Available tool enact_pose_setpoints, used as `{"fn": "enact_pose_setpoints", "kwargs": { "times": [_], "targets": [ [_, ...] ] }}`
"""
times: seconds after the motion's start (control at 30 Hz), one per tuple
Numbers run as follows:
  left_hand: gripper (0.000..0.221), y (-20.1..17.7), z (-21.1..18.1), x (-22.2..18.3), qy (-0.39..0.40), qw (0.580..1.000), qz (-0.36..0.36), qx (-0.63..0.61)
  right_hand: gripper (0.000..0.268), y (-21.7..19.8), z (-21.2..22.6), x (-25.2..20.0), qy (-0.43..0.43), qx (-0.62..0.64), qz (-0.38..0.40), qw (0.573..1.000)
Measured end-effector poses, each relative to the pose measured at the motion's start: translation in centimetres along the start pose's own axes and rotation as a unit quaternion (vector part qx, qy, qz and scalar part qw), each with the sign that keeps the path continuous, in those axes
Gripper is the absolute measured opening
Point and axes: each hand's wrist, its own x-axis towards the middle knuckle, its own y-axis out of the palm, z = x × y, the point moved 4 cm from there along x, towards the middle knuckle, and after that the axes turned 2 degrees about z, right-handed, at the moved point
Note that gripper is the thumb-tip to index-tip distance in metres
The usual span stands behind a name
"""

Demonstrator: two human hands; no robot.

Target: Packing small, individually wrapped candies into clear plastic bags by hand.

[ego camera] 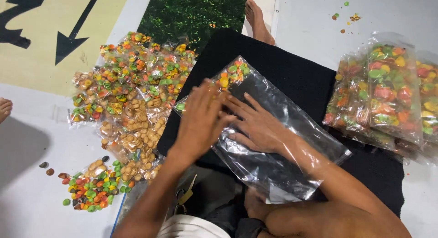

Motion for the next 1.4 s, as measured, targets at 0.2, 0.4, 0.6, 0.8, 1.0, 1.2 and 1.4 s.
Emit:
{"fn": "enact_pose_setpoints", "kwargs": {
  "times": [0.2,0.4,0.6,0.8,1.0,1.2,1.4],
  "targets": [
    [0.075,3.1,3.9,-1.9,-0.099,0.960,0.240,0.102,0.060,1.3,-0.5,1.6,0.030,0.001,0.033,0.999],
    [0.075,3.8,4.1,-2.3,-0.055,0.974,0.123,0.180,0.063,-3.1,1.7,-1.9,0.062,0.003,0.050,0.997],
    [0.079,4.8,6.3,-1.7,-0.122,0.969,0.185,0.112,0.062,-6.5,1.9,-14.2,0.188,0.090,0.044,0.977],
    [0.045,-4.4,13.3,-8.0,-0.254,0.965,-0.064,-0.001,0.042,-3.7,0.9,-28.1,0.415,0.257,-0.130,0.863],
    [0.025,-3.0,26.1,-21.4,-0.410,0.900,-0.049,0.139,0.037,-5.6,1.8,-20.8,0.350,0.225,-0.191,0.889],
    [0.032,-1.9,32.0,-25.2,-0.492,0.854,-0.064,0.156,0.034,-5.3,0.9,-16.3,0.300,0.142,-0.209,0.920],
    [0.059,-2.1,33.5,-23.5,-0.590,0.797,-0.011,0.130,0.033,-4.2,1.2,-16.4,0.317,0.151,-0.204,0.914]
  ]
}}
